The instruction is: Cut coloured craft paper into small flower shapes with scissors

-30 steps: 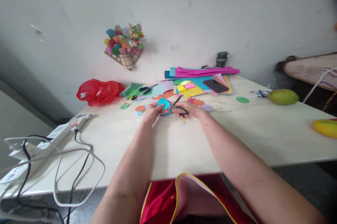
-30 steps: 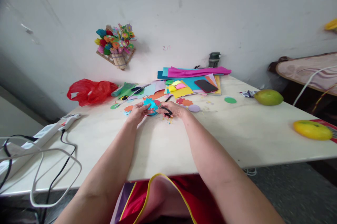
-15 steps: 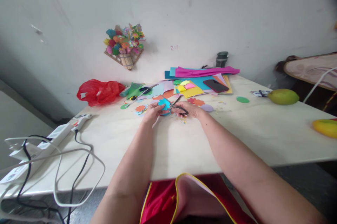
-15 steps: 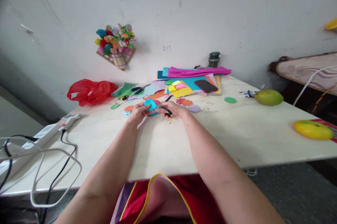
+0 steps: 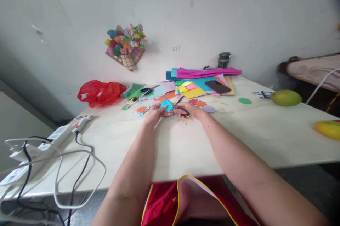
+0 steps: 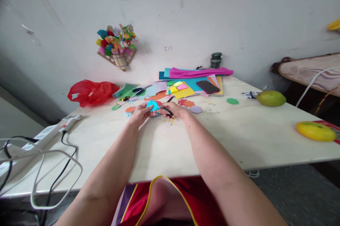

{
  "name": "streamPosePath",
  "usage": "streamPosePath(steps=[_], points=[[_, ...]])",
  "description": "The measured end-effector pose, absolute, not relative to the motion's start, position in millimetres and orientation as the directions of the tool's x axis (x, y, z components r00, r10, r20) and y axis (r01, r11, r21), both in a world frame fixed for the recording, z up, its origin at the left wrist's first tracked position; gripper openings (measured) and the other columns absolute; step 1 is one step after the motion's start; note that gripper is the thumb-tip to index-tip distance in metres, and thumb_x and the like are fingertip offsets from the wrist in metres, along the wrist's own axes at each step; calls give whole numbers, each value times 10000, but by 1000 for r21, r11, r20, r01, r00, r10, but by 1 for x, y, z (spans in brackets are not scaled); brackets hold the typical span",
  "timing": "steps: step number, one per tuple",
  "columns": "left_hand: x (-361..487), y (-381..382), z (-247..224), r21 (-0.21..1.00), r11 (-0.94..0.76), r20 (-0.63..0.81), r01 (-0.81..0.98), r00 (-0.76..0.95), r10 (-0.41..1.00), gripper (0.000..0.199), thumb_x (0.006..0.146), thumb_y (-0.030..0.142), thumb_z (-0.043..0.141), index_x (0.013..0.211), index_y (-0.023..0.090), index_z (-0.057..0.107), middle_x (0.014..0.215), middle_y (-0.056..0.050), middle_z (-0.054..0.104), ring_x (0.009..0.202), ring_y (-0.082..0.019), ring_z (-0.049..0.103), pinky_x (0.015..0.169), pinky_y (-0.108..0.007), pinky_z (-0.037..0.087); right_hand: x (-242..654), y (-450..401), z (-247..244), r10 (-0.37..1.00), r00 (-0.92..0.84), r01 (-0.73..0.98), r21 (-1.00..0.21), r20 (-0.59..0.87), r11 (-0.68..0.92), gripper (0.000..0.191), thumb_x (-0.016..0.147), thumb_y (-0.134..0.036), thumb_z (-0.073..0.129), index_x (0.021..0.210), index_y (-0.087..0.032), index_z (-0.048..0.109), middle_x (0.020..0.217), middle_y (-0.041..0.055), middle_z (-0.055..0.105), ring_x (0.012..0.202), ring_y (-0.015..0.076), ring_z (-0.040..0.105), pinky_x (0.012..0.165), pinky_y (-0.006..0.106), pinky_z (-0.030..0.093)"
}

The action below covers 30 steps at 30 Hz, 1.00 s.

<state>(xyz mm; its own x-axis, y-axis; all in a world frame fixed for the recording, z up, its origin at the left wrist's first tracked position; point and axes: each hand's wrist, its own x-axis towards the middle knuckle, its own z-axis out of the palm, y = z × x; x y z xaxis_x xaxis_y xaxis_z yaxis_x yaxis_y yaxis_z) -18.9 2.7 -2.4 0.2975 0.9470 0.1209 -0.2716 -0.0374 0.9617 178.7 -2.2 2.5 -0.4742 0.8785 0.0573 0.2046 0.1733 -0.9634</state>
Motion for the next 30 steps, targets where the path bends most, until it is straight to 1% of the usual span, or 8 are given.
streamPosePath(steps=[3,8,11,15,19,22,27,30], points=[[-19,3,-2,961,-22,106,-274,296,949,372,579,354,859,791,126,656,654,-38,689,523,-154,652,569,-267,562,178,-1,0,874,-482,202,-964,59,176,364,666,-438,787,788,-154,596,507,-46,560,385,62,481,326,160,273],[-20,5,-5,953,-23,113,-303,283,952,303,582,310,852,723,118,664,689,-52,700,628,-175,675,698,-336,590,178,-1,0,872,-485,183,-968,63,172,351,664,-426,784,756,-148,590,507,-39,564,389,60,482,328,158,274],[-20,6,-7,954,-32,118,-298,277,954,303,572,313,859,684,111,664,670,-55,692,640,-175,670,730,-353,585,178,-2,2,871,-486,171,-971,66,168,340,660,-414,784,761,-147,599,514,-36,571,394,59,485,329,157,270],[-19,6,-7,957,-46,134,-286,296,946,368,537,343,883,726,111,670,700,-57,700,648,-172,672,712,-328,577,178,-2,2,876,-480,193,-967,56,167,324,660,-399,783,743,-155,587,494,-39,563,383,66,483,324,164,260],[-19,6,-5,951,-62,152,-303,283,947,419,509,365,897,751,135,646,699,-30,688,642,-168,665,665,-314,574,178,-1,0,873,-484,191,-965,66,179,308,677,-392,771,754,-154,592,507,-39,573,384,64,487,328,166,261],[-19,7,-6,951,-46,134,-307,274,952,420,514,376,893,732,141,621,664,-18,667,625,-165,654,640,-314,573,178,-1,-1,872,-485,178,-968,70,176,306,674,-386,770,770,-152,598,512,-43,572,385,62,485,338,165,280],[-19,9,-9,948,-45,134,-316,267,954,400,509,371,890,667,139,606,570,-1,625,539,-138,607,622,-304,557,179,1,-4,870,-489,183,-968,62,172,308,676,-378,769,787,-151,594,512,-42,571,383,67,487,335,169,282],[-20,9,-10,949,-51,135,-310,255,957,367,517,356,884,640,139,614,565,-7,630,537,-136,603,615,-290,542,179,3,-5,871,-488,187,-967,63,174,307,677,-380,770,773,-152,588,510,-41,570,382,69,489,332,170,278]])
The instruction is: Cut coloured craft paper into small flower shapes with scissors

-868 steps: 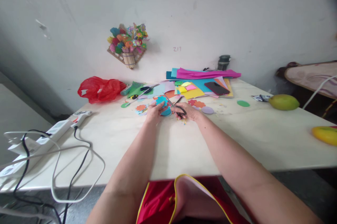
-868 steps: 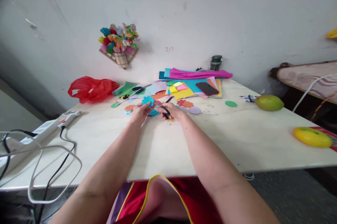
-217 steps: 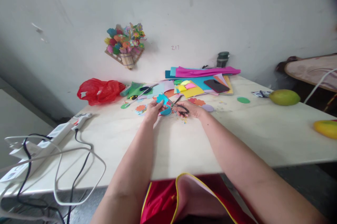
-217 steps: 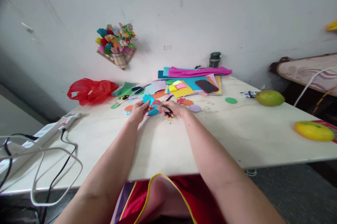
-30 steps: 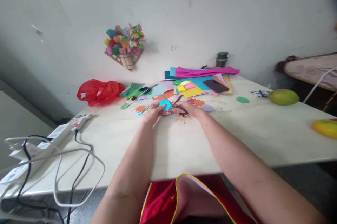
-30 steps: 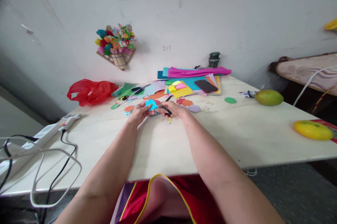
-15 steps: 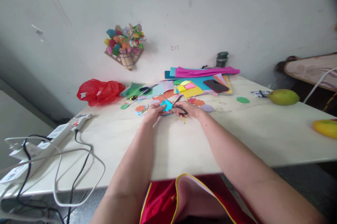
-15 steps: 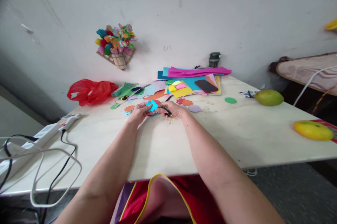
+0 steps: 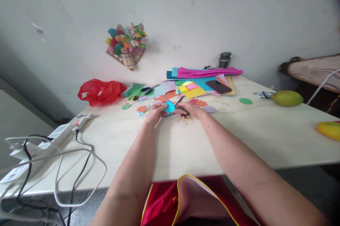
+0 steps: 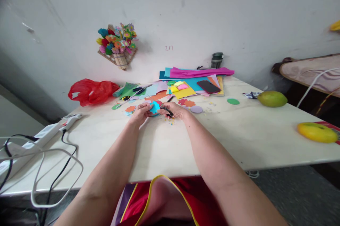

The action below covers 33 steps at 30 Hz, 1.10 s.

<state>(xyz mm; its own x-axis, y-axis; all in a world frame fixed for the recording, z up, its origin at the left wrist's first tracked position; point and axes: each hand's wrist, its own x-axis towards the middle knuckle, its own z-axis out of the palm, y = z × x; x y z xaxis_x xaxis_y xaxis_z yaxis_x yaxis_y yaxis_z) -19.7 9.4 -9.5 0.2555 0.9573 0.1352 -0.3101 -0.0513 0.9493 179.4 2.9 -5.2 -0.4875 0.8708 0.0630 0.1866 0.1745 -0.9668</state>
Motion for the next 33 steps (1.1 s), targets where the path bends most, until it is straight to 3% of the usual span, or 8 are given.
streamPosePath(steps=[20,28,33], points=[[-20,10,-11,957,-14,94,-290,264,960,349,503,355,871,632,135,633,615,-32,663,596,-167,644,653,-320,557,178,3,-5,878,-474,181,-970,58,161,308,670,-374,778,761,-155,581,494,-46,550,376,63,481,321,157,271],[-18,8,-9,956,-27,104,-291,252,962,334,515,348,869,604,140,623,603,-29,655,590,-164,637,668,-328,565,173,-6,4,906,-423,197,-973,26,120,314,637,-321,824,739,-153,579,482,-52,540,367,63,469,335,167,343],[-19,9,-10,954,-37,115,-298,249,962,337,509,347,873,602,139,624,586,-15,643,566,-144,618,657,-313,561,174,-5,2,907,-422,210,-972,7,105,288,675,-318,804,753,-153,582,485,-44,553,354,65,478,311,162,302]])
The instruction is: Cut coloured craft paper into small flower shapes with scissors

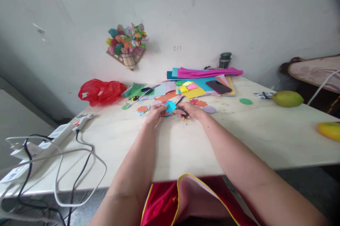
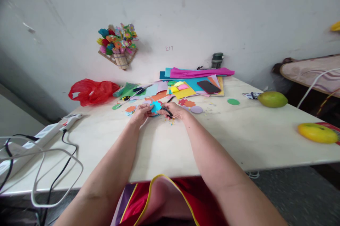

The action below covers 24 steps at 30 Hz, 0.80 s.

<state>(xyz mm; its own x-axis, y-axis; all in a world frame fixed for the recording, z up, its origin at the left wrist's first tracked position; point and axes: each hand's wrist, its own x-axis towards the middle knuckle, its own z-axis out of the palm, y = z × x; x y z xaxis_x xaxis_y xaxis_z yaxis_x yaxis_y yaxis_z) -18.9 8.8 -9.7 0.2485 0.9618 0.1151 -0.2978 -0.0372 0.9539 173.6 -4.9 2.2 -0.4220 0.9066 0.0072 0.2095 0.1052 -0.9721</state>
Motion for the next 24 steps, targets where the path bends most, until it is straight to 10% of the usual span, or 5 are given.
streamPosePath(steps=[24], points=[[-15,7,-12,988,-1,64,-152,409,910,329,482,304,878,579,131,615,556,-20,635,505,-114,577,529,-227,441,169,1,0,946,-218,-127,-968,239,215,300,561,-226,740,819,-166,598,633,-43,585,505,83,501,448,199,361]])
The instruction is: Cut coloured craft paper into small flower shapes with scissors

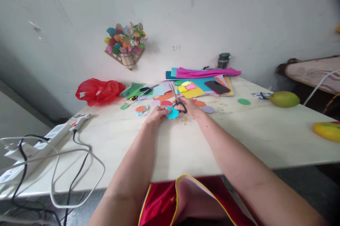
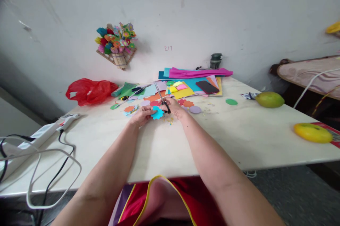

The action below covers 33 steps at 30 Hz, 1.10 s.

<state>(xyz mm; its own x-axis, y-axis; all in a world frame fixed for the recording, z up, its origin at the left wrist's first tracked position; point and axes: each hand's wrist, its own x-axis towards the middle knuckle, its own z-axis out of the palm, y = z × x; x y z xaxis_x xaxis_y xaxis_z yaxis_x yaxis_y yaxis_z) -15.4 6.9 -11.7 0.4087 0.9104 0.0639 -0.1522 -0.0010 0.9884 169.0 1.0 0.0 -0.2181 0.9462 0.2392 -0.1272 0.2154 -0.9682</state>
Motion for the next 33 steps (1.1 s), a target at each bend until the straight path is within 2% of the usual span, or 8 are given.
streamPosePath(steps=[9,17,21,27,33], points=[[-15,9,-12,971,-4,73,-238,283,956,324,470,287,873,633,130,642,619,-40,675,558,-139,613,558,-247,465,166,-4,6,966,-194,-99,-983,170,153,285,570,-162,710,823,-169,581,574,-48,579,462,95,543,401,183,334],[-14,6,-10,958,7,78,-287,282,956,286,524,256,856,669,124,648,607,-28,663,550,-138,619,575,-253,481,164,-4,5,954,-241,-110,-982,178,155,277,559,-158,707,807,-166,584,536,-49,576,453,96,538,375,172,307],[-16,9,-12,952,4,96,-308,310,946,279,532,263,855,672,124,658,619,-36,676,555,-149,636,582,-256,497,165,-2,5,972,-162,-102,-982,173,158,297,552,-159,721,815,-168,584,546,-44,584,440,99,535,351,176,275],[-16,8,-11,960,23,73,-279,327,942,268,515,242,856,647,114,661,624,-49,683,535,-136,619,551,-245,486,166,-1,6,976,-120,-163,-973,184,163,382,526,-225,777,846,-169,577,566,-42,600,465,107,556,380,185,314],[-13,7,-12,977,17,65,-213,372,926,249,524,234,856,609,103,662,618,-59,680,530,-125,607,549,-238,472,163,0,4,964,-152,-175,-966,220,193,360,515,-199,759,827,-171,581,592,-52,593,462,86,529,419,195,362]])
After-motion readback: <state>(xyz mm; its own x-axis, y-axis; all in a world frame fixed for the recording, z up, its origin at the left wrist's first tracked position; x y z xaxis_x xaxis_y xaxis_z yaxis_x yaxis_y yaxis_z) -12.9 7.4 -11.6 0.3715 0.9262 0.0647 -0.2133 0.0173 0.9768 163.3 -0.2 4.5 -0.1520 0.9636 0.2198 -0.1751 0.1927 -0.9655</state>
